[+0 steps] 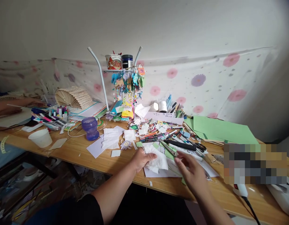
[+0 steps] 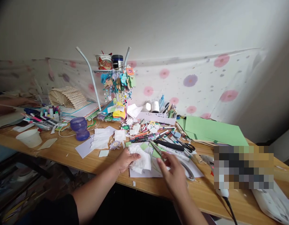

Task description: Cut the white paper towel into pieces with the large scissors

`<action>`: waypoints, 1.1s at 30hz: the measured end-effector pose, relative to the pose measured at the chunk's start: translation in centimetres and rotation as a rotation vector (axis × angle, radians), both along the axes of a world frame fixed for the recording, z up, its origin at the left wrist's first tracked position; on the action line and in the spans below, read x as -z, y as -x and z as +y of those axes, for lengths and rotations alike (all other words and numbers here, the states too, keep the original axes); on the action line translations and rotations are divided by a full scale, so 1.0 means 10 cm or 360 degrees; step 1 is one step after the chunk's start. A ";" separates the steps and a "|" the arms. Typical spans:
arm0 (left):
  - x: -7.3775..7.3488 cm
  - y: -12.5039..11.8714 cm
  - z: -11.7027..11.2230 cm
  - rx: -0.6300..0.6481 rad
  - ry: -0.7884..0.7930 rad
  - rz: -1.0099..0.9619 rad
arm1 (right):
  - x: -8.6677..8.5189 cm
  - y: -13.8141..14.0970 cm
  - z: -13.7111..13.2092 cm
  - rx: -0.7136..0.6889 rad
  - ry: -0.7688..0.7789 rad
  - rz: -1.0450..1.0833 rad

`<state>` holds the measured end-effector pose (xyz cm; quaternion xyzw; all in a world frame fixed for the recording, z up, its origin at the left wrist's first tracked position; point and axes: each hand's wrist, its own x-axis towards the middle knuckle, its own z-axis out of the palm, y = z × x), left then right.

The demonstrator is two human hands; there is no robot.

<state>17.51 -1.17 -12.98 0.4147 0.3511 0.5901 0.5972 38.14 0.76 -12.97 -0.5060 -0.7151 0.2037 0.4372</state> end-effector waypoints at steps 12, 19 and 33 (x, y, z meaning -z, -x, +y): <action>0.02 0.00 -0.04 0.0045 0.0011 0.0153 | 0.23 0.46 -0.12 -0.0419 0.0677 0.1288; 0.05 0.00 -0.04 -0.0005 0.0005 0.0067 | 0.26 0.42 -0.14 -0.0271 0.0608 0.1328; -0.55 1.82 0.02 -0.1147 0.0148 0.1340 | 0.29 0.44 -0.13 -0.0220 0.0571 0.1291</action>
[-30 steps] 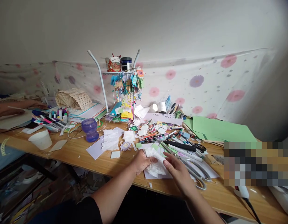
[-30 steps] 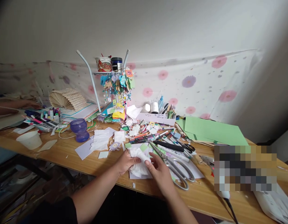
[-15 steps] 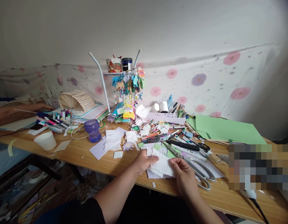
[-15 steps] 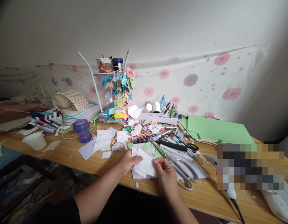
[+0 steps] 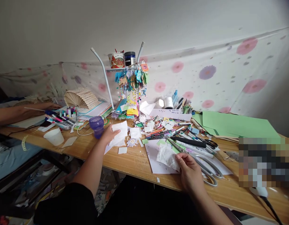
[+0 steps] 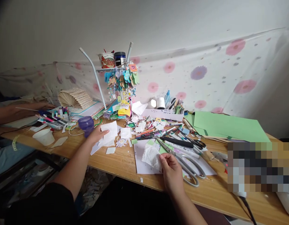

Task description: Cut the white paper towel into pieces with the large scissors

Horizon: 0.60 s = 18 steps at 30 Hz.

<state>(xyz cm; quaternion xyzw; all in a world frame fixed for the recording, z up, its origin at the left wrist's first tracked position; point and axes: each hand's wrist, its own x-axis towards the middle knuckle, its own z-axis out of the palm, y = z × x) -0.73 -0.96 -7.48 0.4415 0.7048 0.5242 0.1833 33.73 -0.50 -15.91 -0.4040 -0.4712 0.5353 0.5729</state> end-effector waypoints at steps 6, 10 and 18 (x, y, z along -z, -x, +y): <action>0.06 -0.46 -0.12 -0.0192 -0.0249 0.0540 | -0.05 0.02 -0.02 0.0028 -0.0024 0.0073; 0.24 -1.26 -0.15 0.0641 0.0004 -0.0370 | -0.04 0.00 -0.04 0.0091 -0.0067 0.0135; 0.43 -1.88 -0.05 0.1111 0.0232 -0.1077 | -0.07 0.01 -0.05 0.0006 -0.0118 0.0092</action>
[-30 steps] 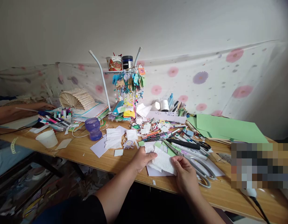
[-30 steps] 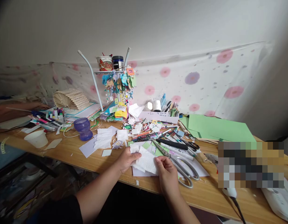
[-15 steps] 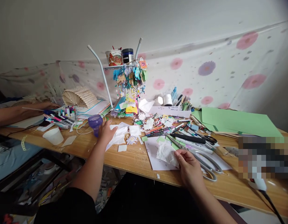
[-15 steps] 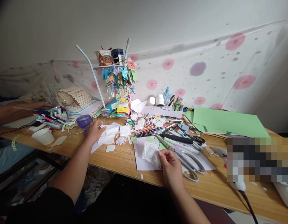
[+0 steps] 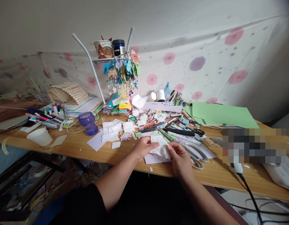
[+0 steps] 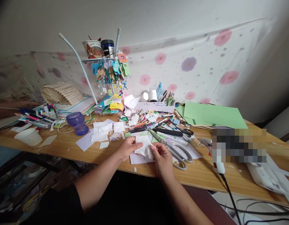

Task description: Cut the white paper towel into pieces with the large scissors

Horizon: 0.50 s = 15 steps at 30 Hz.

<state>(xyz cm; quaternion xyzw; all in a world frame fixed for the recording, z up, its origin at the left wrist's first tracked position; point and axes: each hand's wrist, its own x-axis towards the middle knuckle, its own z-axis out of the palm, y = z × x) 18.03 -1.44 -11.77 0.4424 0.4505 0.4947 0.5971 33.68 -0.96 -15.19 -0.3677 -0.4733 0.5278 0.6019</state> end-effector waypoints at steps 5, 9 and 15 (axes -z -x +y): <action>0.14 -0.03 0.02 -0.0083 -0.0200 0.0038 | -0.03 -0.02 0.01 -0.0045 -0.0125 -0.0400; 0.22 -0.01 0.00 -0.0011 -0.0155 0.0065 | 0.02 -0.04 0.04 -0.0040 -0.0150 -0.0560; 0.27 0.02 0.02 -0.0082 -0.0197 0.0088 | 0.10 -0.04 0.07 -0.0016 -0.0240 -0.0556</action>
